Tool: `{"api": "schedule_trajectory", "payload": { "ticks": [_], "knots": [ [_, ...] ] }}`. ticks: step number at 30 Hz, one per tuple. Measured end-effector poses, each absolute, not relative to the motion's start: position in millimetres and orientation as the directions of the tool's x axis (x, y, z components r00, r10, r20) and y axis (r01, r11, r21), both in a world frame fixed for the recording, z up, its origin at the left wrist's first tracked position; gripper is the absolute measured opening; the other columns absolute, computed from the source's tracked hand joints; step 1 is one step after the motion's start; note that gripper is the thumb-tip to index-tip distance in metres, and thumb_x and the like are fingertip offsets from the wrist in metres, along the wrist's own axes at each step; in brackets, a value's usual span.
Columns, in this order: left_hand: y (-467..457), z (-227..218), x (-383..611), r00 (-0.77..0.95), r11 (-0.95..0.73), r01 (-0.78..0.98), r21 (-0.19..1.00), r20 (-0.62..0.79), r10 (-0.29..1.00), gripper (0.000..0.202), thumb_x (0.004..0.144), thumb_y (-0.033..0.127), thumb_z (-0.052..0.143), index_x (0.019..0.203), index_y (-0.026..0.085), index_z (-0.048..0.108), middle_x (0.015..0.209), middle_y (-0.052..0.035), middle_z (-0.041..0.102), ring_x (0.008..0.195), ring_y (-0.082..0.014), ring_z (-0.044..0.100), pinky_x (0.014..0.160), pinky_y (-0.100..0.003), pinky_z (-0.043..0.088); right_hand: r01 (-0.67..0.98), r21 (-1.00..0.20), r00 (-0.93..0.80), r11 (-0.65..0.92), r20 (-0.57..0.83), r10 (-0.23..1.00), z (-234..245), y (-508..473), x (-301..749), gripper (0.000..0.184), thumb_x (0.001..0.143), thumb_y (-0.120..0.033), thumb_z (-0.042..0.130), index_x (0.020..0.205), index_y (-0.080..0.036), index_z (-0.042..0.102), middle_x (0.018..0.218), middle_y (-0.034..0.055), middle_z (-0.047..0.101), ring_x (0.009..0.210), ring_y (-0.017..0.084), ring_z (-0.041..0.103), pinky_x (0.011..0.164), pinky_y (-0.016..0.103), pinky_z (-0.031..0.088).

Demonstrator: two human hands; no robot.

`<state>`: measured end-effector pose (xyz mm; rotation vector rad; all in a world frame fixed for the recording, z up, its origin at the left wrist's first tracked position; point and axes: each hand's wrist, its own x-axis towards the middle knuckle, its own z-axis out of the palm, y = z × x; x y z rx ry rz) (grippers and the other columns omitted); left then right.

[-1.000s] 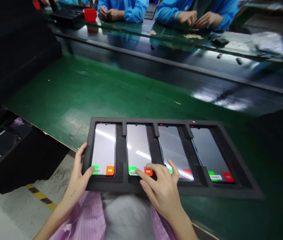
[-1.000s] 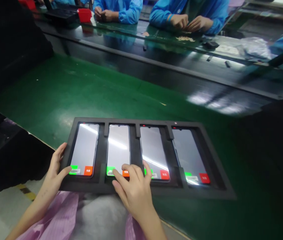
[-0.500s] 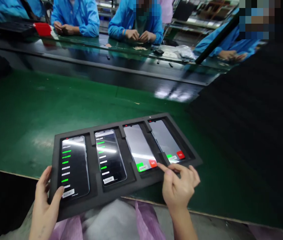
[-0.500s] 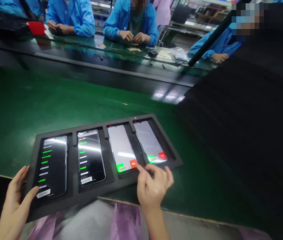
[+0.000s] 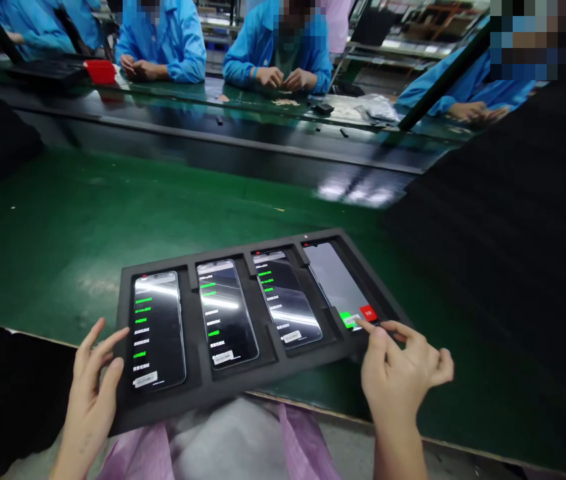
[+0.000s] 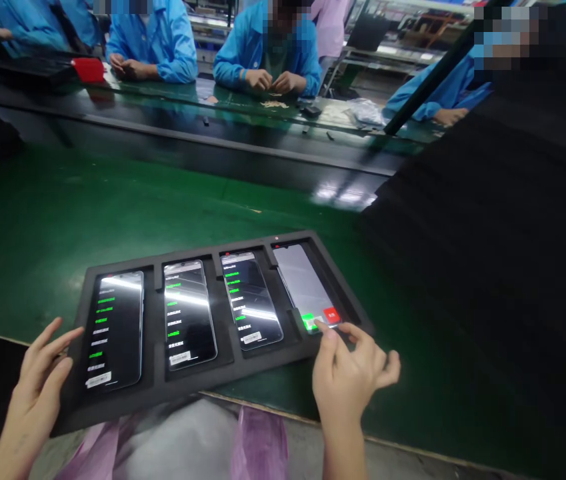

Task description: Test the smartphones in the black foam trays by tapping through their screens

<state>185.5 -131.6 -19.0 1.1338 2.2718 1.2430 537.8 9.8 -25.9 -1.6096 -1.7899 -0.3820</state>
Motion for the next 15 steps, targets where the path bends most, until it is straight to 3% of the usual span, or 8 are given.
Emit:
{"api": "schedule_trajectory", "payload": {
  "ticks": [3,7,9,15],
  "knots": [
    [-129.6,-16.6,176.6,-0.57,0.251,0.548,0.798,0.137,0.81,0.03,0.087,0.045,0.043,0.099,0.029,0.065,0.137,-0.0024,0.042,0.131,-0.0308,0.032,0.109,-0.053,0.024,0.916,-0.252,-0.096,0.312,0.617,0.781,-20.2,9.3,526.5,0.039,0.092,-0.031,0.034,0.081,-0.019,0.07,0.089,0.0086,0.053,0.08,0.021,0.046,0.095,0.056,0.027],
    [-127.0,-18.7,168.1,-0.523,0.25,0.518,0.818,0.072,0.849,0.04,0.087,0.05,0.038,0.092,0.027,0.07,0.138,-0.0049,0.039,0.111,-0.028,0.049,0.102,-0.051,0.035,0.758,-0.292,-0.36,0.584,0.559,0.747,-14.3,4.9,494.3,0.035,0.092,-0.027,0.034,0.089,-0.022,0.069,0.095,0.0066,0.052,0.089,0.02,0.049,0.099,0.053,0.027],
    [-126.1,-18.1,166.0,-0.489,0.248,0.544,0.802,0.062,0.87,0.042,0.087,0.05,0.037,0.089,0.026,0.071,0.14,-0.0052,0.036,0.106,-0.0269,0.049,0.099,-0.05,0.038,0.658,-0.309,-0.485,0.687,0.524,0.7,-11.4,1.4,475.2,0.033,0.092,-0.025,0.035,0.093,-0.025,0.068,0.098,0.0054,0.052,0.094,0.019,0.05,0.101,0.052,0.024],
    [-119.3,-6.7,164.0,-0.344,0.252,0.711,0.656,0.013,0.939,0.038,0.089,0.043,0.036,0.086,0.031,0.072,0.144,-0.0017,0.032,0.111,-0.0281,0.045,0.098,-0.051,0.036,0.518,-0.451,-0.686,0.727,0.289,0.667,-2.5,-0.6,435.2,0.034,0.094,-0.023,0.033,0.087,-0.026,0.066,0.102,0.0045,0.053,0.102,0.018,0.05,0.106,0.052,0.021]
  ]
}}
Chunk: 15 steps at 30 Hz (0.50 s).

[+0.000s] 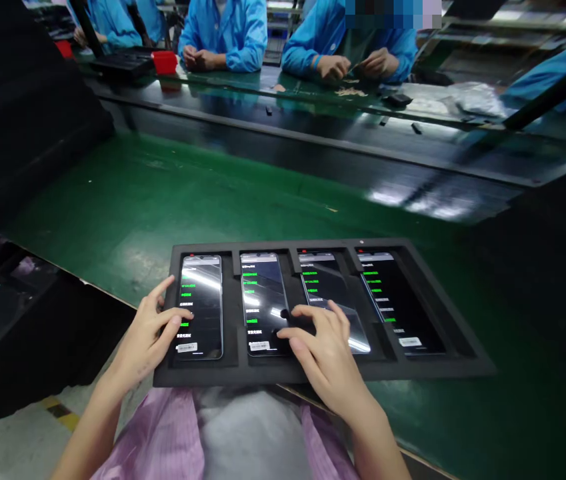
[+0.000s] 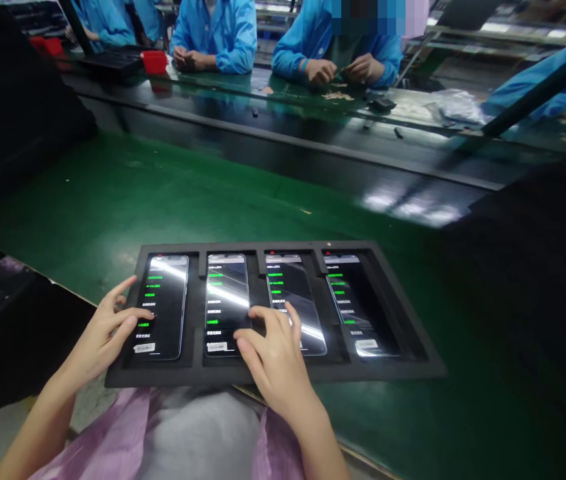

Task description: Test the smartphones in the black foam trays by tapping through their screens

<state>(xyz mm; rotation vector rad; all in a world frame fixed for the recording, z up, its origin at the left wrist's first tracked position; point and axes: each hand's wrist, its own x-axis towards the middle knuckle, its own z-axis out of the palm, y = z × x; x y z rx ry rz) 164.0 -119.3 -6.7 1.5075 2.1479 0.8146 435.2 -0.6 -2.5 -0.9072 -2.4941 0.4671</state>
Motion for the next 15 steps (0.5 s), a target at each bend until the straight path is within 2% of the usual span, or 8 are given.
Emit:
{"api": "schedule_trajectory", "payload": {
  "ticks": [3,8,11,15],
  "knots": [
    [-111.7,-4.1,162.5,-0.356,0.276,0.701,0.657,-0.013,0.934,0.038,0.089,0.042,0.035,0.091,0.031,0.072,0.145,-0.0014,0.03,0.104,-0.0251,0.048,0.095,-0.049,0.039,0.567,-0.443,-0.678,0.694,0.227,0.699,-4.7,4.6,427.0,0.033,0.095,-0.025,0.032,0.087,-0.026,0.065,0.104,0.0051,0.053,0.106,0.019,0.049,0.106,0.054,0.022],
    [-101.0,-8.8,161.1,-0.444,0.308,0.628,0.715,0.004,0.896,0.037,0.089,0.042,0.036,0.096,0.028,0.07,0.145,-0.0029,0.029,0.095,-0.0206,0.051,0.093,-0.045,0.041,0.676,-0.346,-0.586,0.651,0.282,0.759,-15.4,12.1,423.4,0.031,0.095,-0.031,0.032,0.101,-0.026,0.062,0.105,0.0075,0.052,0.107,0.023,0.047,0.102,0.057,0.026],
    [-100.3,-13.9,161.5,-0.487,0.304,0.547,0.78,0.001,0.874,0.033,0.086,0.041,0.041,0.095,0.027,0.069,0.143,-0.0035,0.03,0.099,-0.0215,0.051,0.095,-0.044,0.039,0.663,-0.334,-0.596,0.67,0.306,0.743,-17.9,12.9,425.4,0.033,0.095,-0.03,0.031,0.105,-0.025,0.062,0.104,0.0075,0.051,0.106,0.022,0.047,0.101,0.056,0.028],
    [-102.7,-21.1,161.1,-0.578,0.294,0.386,0.874,-0.019,0.816,0.036,0.082,0.039,0.044,0.112,0.024,0.057,0.139,-0.0083,0.034,0.1,-0.0212,0.05,0.092,-0.04,0.041,0.619,-0.341,-0.621,0.707,0.338,0.707,-16.2,12.1,427.1,0.034,0.095,-0.028,0.03,0.105,-0.026,0.063,0.098,0.0059,0.05,0.099,0.02,0.048,0.099,0.053,0.029]
  ]
}}
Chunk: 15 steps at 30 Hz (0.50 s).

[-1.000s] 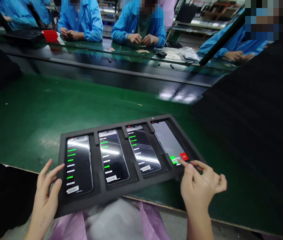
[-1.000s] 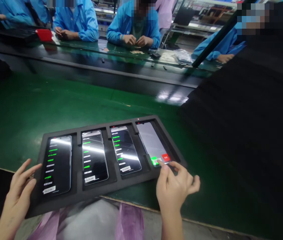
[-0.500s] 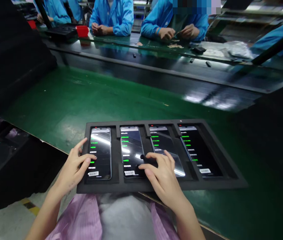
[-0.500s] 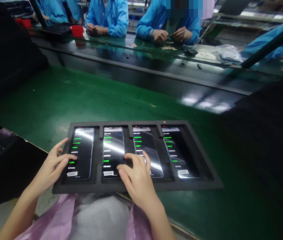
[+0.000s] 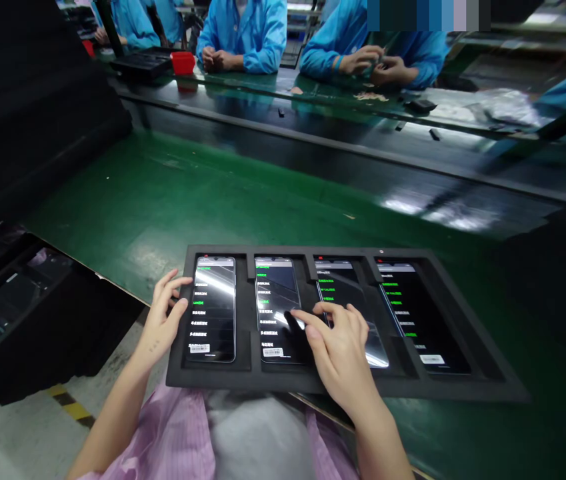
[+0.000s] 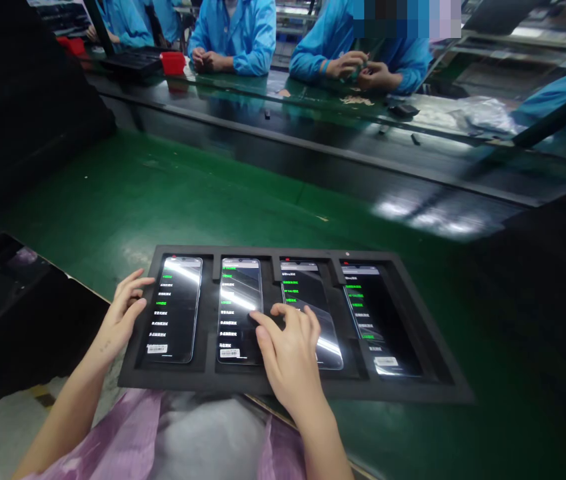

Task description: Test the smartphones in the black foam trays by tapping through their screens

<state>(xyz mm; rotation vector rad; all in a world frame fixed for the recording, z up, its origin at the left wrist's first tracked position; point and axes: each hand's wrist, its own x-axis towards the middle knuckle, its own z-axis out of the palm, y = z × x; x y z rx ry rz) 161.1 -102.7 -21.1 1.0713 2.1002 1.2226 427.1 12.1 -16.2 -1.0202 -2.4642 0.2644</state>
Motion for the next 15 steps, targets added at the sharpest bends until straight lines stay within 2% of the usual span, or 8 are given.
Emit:
{"api": "schedule_trajectory", "payload": {
  "ticks": [3,8,15],
  "knots": [
    [-102.5,-22.8,160.1,-0.589,0.313,0.351,0.882,-0.051,0.806,0.044,0.077,0.033,0.047,0.12,0.026,0.048,0.14,-0.008,0.032,0.093,-0.0182,0.05,0.087,-0.037,0.043,0.588,-0.343,-0.654,0.733,0.331,0.68,-15.2,11.3,424.7,0.034,0.094,-0.028,0.031,0.105,-0.027,0.063,0.095,0.0049,0.05,0.096,0.02,0.049,0.099,0.051,0.029],
    [-98.5,-17.8,159.1,-0.555,0.334,0.342,0.878,-0.098,0.826,0.055,0.071,0.024,0.049,0.126,0.029,0.045,0.142,-0.0062,0.032,0.092,-0.0173,0.05,0.086,-0.036,0.042,0.584,-0.311,-0.66,0.75,0.356,0.661,-16.4,11.5,420.4,0.034,0.094,-0.029,0.031,0.103,-0.027,0.064,0.091,0.0042,0.05,0.09,0.019,0.049,0.096,0.049,0.031],
    [-96.7,-10.7,163.2,-0.527,0.349,0.387,0.853,-0.106,0.843,0.063,0.067,0.03,0.059,0.128,0.03,0.044,0.141,-0.0076,0.026,0.108,-0.0243,0.045,0.092,-0.042,0.039,0.582,-0.272,-0.674,0.766,0.365,0.642,-17.5,12.4,419.9,0.033,0.094,-0.027,0.031,0.105,-0.026,0.063,0.093,0.005,0.05,0.092,0.019,0.048,0.096,0.049,0.029]
  ]
}}
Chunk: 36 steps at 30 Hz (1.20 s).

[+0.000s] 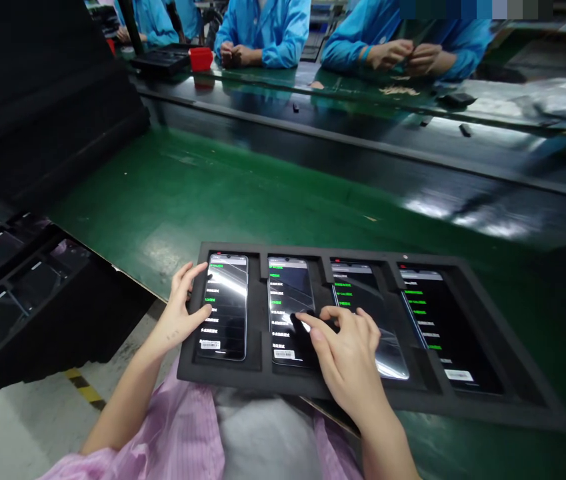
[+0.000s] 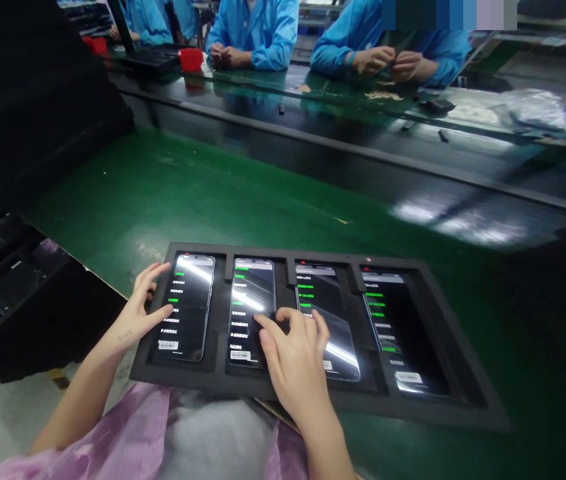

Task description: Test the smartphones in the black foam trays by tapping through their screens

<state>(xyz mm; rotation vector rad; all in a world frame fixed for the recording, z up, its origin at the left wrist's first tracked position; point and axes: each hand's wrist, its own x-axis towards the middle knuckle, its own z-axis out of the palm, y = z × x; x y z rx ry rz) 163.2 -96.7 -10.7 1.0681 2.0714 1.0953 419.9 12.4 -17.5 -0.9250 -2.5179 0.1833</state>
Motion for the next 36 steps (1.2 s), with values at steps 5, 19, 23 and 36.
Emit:
{"api": "schedule_trajectory", "payload": {
  "ticks": [5,19,23,36],
  "knots": [
    [-97.3,-12.8,162.9,-0.538,0.354,0.405,0.843,-0.093,0.838,0.064,0.068,0.032,0.058,0.13,0.029,0.04,0.141,-0.0084,0.026,0.104,-0.0233,0.046,0.092,-0.044,0.04,0.623,-0.259,-0.663,0.738,0.325,0.674,-13.6,9.0,416.4,0.034,0.094,-0.028,0.032,0.105,-0.027,0.064,0.098,0.0056,0.051,0.096,0.02,0.048,0.1,0.05,0.025],
    [-93.4,-29.6,160.2,-0.637,0.359,0.42,0.833,-0.011,0.771,0.058,0.071,0.04,0.053,0.127,0.029,0.043,0.13,-0.0064,0.038,0.089,-0.02,0.048,0.082,-0.037,0.044,0.815,-0.332,-0.341,0.476,0.389,0.856,-11.5,26.7,491.0,0.045,0.094,-0.031,0.025,0.094,-0.026,0.07,0.09,0.0046,0.049,0.085,0.018,0.047,0.099,0.052,0.025],
    [-93.6,-24.7,161.3,-0.633,0.389,0.402,0.829,-0.056,0.772,0.06,0.072,0.039,0.053,0.129,0.025,0.04,0.131,-0.0078,0.037,0.093,-0.021,0.046,0.087,-0.04,0.042,0.809,-0.337,-0.378,0.481,0.327,0.866,-9.9,24.8,488.3,0.043,0.095,-0.031,0.026,0.101,-0.028,0.068,0.095,0.0045,0.05,0.089,0.018,0.047,0.102,0.054,0.022],
    [-89.2,-26.1,157.7,-0.688,0.451,0.349,0.822,-0.103,0.719,0.068,0.064,0.042,0.055,0.129,0.026,0.04,0.128,-0.0077,0.039,0.092,-0.0238,0.049,0.087,-0.044,0.044,0.846,-0.31,-0.347,0.434,0.298,0.889,-12.4,30.1,488.6,0.044,0.095,-0.029,0.024,0.098,-0.027,0.069,0.1,0.0058,0.05,0.097,0.02,0.048,0.105,0.055,0.019]
  ]
}}
